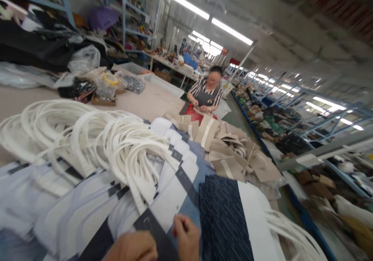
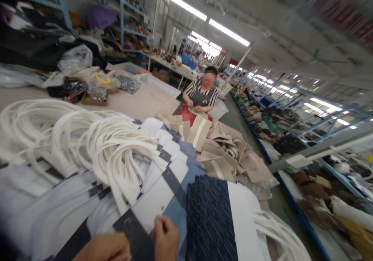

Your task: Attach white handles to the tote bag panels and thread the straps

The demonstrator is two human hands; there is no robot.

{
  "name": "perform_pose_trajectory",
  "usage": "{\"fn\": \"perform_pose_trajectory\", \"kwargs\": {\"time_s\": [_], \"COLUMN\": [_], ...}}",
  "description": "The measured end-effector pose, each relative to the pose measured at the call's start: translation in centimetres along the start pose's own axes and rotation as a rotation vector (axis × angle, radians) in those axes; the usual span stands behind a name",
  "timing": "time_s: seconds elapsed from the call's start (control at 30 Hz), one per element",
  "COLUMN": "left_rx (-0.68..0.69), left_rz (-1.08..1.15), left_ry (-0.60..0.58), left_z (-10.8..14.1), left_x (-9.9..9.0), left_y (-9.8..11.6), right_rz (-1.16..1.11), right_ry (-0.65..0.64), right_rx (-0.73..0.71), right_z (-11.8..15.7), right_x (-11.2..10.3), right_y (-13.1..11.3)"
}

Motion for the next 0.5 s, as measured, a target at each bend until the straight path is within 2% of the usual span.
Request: {"fn": "perform_pose_trajectory", "kwargs": {"time_s": [0.07,0.13,0.27,0.5], "left_rx": [-0.033,-0.030,-0.025,0.002], "left_rz": [0.000,-0.074,-0.113,-0.103], "left_ry": [-0.062,-0.067,-0.069,-0.078], "left_z": [0.4,0.6,0.7,0.7], "left_x": [0.3,0.4,0.3,0.2], "left_y": [-1.4,-2.7,-4.2,-4.6], "right_rz": [-0.125,-0.187,-0.165,-0.129], "right_ry": [0.064,0.094,0.076,0.122], "right_rx": [0.145,0.222,0.227,0.267], "right_z": [0.4,-0.1,-1.9,-2.9], "right_x": [0.3,0.5,1.0,0.9], "right_y": [1.1,1.8,2.2,4.5]}}
Point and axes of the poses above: each hand's wrist, its own z-axis away from the middle knuckle, its own x-axis out of the palm, y = z × x, the point moved 1 cm from there along -z, towards the middle knuckle, and after that the axes turned 12 degrees about z, right-handed, at the moved point
